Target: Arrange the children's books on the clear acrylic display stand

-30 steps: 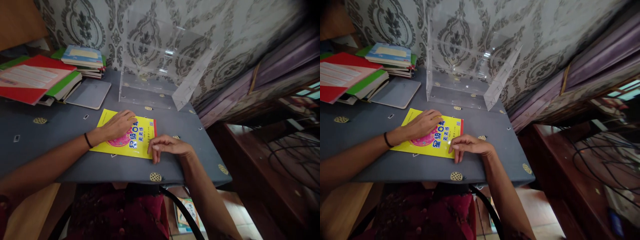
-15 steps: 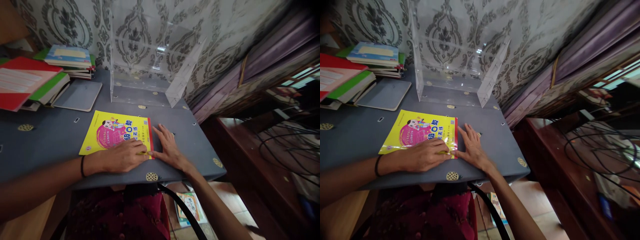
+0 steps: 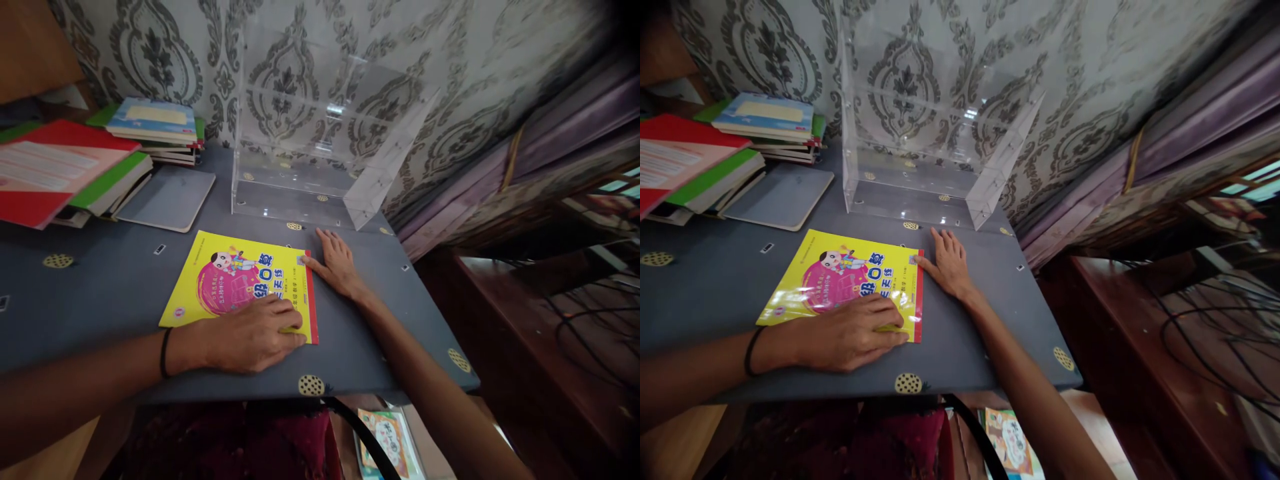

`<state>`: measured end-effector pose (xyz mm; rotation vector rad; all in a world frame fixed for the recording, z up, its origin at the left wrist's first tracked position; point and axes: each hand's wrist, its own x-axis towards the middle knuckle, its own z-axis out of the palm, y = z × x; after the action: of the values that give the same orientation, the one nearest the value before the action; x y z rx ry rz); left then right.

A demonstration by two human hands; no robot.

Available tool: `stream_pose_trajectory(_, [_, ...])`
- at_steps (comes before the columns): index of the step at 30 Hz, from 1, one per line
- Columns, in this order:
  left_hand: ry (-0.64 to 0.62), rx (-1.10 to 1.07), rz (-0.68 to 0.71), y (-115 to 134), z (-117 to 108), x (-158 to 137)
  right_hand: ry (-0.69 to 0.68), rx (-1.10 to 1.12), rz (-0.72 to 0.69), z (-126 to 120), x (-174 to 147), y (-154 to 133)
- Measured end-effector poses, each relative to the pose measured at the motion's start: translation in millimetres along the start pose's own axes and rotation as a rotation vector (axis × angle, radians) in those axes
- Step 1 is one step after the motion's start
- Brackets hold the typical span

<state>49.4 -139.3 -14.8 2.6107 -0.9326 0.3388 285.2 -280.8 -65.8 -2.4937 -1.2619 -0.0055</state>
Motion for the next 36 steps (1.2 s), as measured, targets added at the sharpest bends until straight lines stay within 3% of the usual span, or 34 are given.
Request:
stream_pose_trajectory(4, [-0.004,0.009,-0.001,0,-1,1,0.006,-0.021,0.033,1,16,3])
stream_pose_trajectory(16, [0.0,-0.144,-0.096,-4,-1,0,0.096,-0.03,-0.026,4,13,1])
stream_pose_trajectory(27, [-0.069,0.057,-0.035,-3,1,2,0.084,0.221,-0.302,-12,3,-14])
stream_pose_trajectory(32, [-0.02,0.164,0.026,-1,4,1,0.213,0.184,-0.369,-20,-12,-32])
stream_pose_trajectory(36, [-0.019,0.224,0.038,1,5,0,0.118,0.363,-0.502,-25,-34,-58])
